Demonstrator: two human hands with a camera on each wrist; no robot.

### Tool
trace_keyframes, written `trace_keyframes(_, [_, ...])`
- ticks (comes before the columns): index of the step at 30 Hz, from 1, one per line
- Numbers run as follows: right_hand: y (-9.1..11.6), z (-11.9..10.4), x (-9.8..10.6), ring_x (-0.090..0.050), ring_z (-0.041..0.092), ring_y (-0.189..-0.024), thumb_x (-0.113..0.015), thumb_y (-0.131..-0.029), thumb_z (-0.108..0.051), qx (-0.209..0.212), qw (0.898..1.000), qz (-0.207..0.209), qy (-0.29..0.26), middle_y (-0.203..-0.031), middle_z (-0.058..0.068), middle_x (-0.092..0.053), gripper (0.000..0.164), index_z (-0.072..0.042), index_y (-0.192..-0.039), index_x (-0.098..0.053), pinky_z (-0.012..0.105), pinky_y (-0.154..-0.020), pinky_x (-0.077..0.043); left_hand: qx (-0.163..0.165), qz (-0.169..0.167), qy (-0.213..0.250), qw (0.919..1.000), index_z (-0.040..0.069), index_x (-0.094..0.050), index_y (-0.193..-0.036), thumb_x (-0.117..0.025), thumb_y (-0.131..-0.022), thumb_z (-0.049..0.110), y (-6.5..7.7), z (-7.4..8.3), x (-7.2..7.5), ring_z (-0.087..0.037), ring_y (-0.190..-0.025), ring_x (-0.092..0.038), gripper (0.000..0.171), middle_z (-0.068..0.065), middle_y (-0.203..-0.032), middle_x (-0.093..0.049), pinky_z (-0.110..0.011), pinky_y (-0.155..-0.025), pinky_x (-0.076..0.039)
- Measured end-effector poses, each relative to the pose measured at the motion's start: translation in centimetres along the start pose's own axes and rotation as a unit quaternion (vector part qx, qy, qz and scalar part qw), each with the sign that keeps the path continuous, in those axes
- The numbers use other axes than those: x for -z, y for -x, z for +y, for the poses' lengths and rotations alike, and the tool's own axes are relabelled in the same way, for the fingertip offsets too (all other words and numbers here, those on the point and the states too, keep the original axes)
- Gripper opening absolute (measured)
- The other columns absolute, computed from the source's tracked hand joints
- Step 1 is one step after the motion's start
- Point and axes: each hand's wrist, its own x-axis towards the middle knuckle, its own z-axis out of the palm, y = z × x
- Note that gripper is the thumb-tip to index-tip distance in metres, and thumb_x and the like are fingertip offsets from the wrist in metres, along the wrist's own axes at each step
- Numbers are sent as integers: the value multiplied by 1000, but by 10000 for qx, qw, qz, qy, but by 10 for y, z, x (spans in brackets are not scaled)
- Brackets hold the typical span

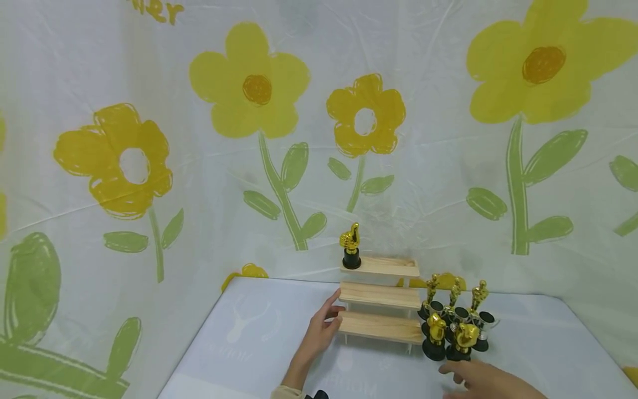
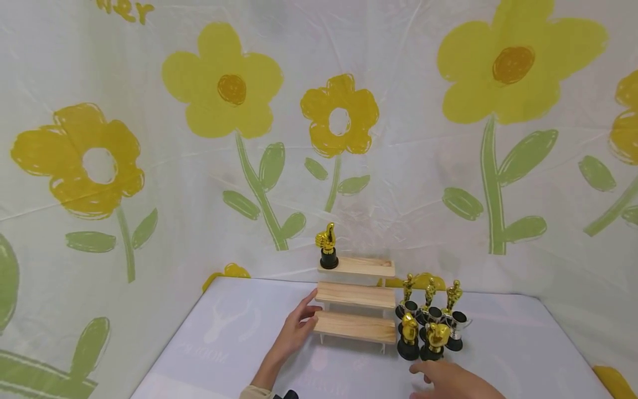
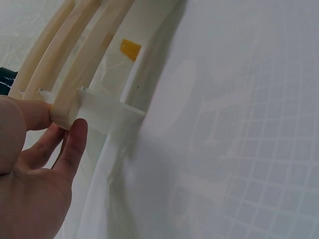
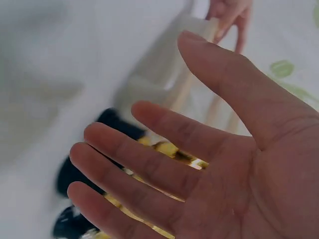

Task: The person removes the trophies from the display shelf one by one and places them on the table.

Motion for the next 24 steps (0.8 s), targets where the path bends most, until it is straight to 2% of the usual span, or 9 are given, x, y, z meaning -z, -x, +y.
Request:
trace_keyframes(2, [4, -18, 6, -65, 30, -96, -74, -85, -37, 227, 9997, -63, 13, -106, 4, -69, 41, -14, -117, -65, 56, -82, -53, -25, 3, -14, 10000, 12, -37, -151, -54, -95, -1, -1, -10, -1, -36, -107, -63, 60, -22, -118, -66, -28, -83, -54])
trace_keyframes(4, [8, -34, 16, -66, 29, -96, -72, -86, -38, 794, 9967, -107, 143, -107, 6, -70, 45, -12, -121, -64, 53, -81, -54, -59, -28, 27, 10000, 14, -37, -151, -56, -95, 1, -2, -17, -1, -35, -107, -64, 60, -20, -118, -67, -28, -83, -55])
trace_keyframes(6, [10, -49, 26, -67, 24, -96, -70, -87, -40, 1358, 9901, -143, 320, -108, 5, -70, 48, -10, -123, -63, 46, -79, -55, -58, -69, 112, 9999, 16, -37, -152, -56, -96, 3, -3, -22, 0, -35, -107, -64, 60, -19, -119, -67, -28, -83, -55])
trace_keyframes(8, [10, -62, 37, -67, 22, -97, -68, -89, -40, 1975, 9791, -103, 464, -110, 6, -70, 49, -8, -126, -61, 40, -76, -55, -7, -89, 161, 9998, 18, -37, -152, -57, -96, 4, -4, -23, 0, -34, -108, -64, 61, -18, -119, -67, -29, -84, -55])
trace_keyframes(11, [11, -83, 50, -67, 23, -98, -66, -90, -44, 2276, 9717, 53, 634, -112, 8, -70, 51, -10, -129, -59, 37, -75, -56, 32, -61, 110, 9999, 17, -38, -151, -56, -96, 3, -4, -19, -2, -34, -108, -64, 61, -18, -119, -67, -30, -84, -55])
trace_keyframes(15, [5, -109, 65, -67, 32, -101, -67, -90, -43, 2316, 9690, 470, 720, -114, 12, -69, 52, -9, -128, -60, 45, -79, -56, 53, -39, 87, 9999, 10, -38, -150, -55, -95, -2, 0, 2, 0, -38, -107, -63, 59, -24, -118, -66, -29, -83, -55])
trace_keyframes(18, [-9, -125, 73, -66, 34, -104, -68, -89, -42, 2198, 9688, 971, 606, -116, 16, -69, 52, -5, -126, -62, 48, -82, -55, 61, -56, 119, 9999, 6, -39, -149, -54, -94, -3, 3, 15, 4, -40, -106, -63, 58, -27, -117, -65, -29, -83, -54])
trace_keyframes(24, [-48, -144, 78, -67, 35, -103, -71, -88, -40, 1878, 9595, 2044, 476, -116, 22, -68, 56, 1, -125, -62, 46, -82, -57, 11, -6, 23, 10000, 7, -39, -149, -54, -95, -2, 4, 18, 4, -41, -106, -62, 57, -27, -117, -65, -31, -82, -55])
